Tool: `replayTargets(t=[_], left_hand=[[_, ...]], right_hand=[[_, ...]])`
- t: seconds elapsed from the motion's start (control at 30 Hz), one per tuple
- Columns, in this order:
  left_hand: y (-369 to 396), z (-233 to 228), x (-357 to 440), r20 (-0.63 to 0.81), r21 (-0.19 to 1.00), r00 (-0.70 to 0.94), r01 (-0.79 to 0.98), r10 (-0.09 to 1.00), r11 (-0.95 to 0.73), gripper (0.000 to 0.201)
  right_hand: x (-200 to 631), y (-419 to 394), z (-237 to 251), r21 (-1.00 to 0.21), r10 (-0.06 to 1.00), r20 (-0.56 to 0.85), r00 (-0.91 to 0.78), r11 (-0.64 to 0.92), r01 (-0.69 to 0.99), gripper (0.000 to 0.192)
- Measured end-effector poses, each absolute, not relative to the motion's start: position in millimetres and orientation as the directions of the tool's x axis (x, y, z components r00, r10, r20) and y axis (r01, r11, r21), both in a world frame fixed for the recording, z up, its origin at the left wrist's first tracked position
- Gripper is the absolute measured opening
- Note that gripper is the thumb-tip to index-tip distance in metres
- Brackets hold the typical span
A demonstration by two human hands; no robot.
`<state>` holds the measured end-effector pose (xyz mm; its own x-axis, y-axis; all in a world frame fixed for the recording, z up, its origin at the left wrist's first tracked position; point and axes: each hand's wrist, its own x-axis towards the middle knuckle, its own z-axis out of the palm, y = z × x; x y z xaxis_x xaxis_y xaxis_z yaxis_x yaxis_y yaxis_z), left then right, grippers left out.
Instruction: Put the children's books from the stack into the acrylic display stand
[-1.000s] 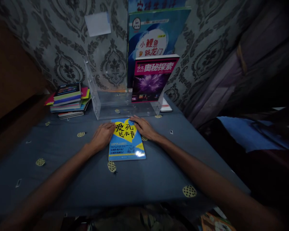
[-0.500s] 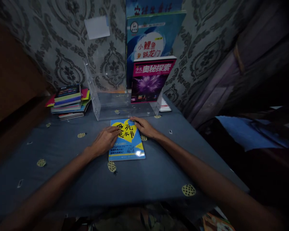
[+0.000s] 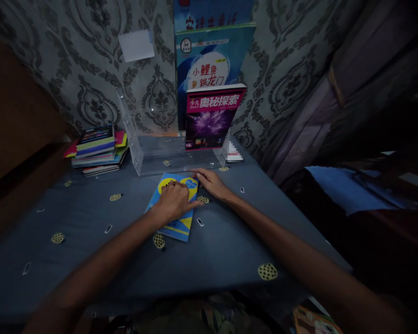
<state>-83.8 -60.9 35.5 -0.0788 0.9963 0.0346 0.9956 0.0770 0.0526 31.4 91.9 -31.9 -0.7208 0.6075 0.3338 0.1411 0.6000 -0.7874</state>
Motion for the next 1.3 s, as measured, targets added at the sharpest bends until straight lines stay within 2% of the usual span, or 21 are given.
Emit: replayTargets(t=[0.17, 0.43, 0.63, 0.8, 1.0, 1.1, 1.2, 1.23, 1.3], left_hand=[[-64.1, 38.9, -66.6, -0.017, -0.016, -0.124, 0.992, 0.992, 0.124, 0.053], [-63.8, 51.1, -59.1, -0.041, -0.04, -0.065, 0.997, 0.997, 0.063, 0.023], [-60.4, 55.9, -63.9, -0.061, -0.058, -0.047, 0.997, 0.997, 0.043, 0.029], [-60.4, 57.3, -64.6, -0.062, -0.076, -0.052, 0.996, 0.997, 0.048, 0.034], [-72.3, 51.6, -68.9, -0.053, -0.083, -0.039, 0.996, 0.998, 0.034, 0.037], [-93.3, 43.5, -97.2, -0.028, 0.035, 0.161, 0.986, 0.987, -0.16, 0.047], [-121.3, 34.2, -134.0, -0.047, 0.185, 0.387, 0.909, 0.921, -0.373, 0.086], [-130.1, 31.8, -143.8, -0.058, 0.217, 0.435, 0.884, 0.898, -0.414, 0.094], [-143.9, 28.6, -155.4, -0.083, 0.22, 0.466, 0.871, 0.881, -0.44, 0.097]], right_hand=[[41.2, 81.4, -32.2, -0.802, 0.64, 0.323, -0.697, 0.576, 0.156, 0.037], [43.4, 79.8, -35.1, -0.826, 0.662, 0.317, -0.679, 0.545, 0.145, 0.036], [45.2, 79.4, -29.6, -0.822, 0.66, 0.329, -0.676, 0.553, 0.139, 0.035], [48.2, 76.5, -23.7, -0.761, 0.639, 0.348, -0.686, 0.62, 0.191, 0.032], [50.8, 71.9, -21.8, -0.684, 0.601, 0.284, -0.747, 0.673, 0.281, 0.035], [52.6, 70.4, -21.0, -0.609, 0.577, 0.286, -0.765, 0.726, 0.32, 0.035], [53.5, 70.4, -21.0, -0.595, 0.569, 0.28, -0.773, 0.735, 0.326, 0.034], [53.2, 70.7, -21.3, -0.6, 0.566, 0.278, -0.777, 0.733, 0.32, 0.034], [51.2, 71.6, -22.1, -0.616, 0.568, 0.273, -0.777, 0.723, 0.312, 0.034]])
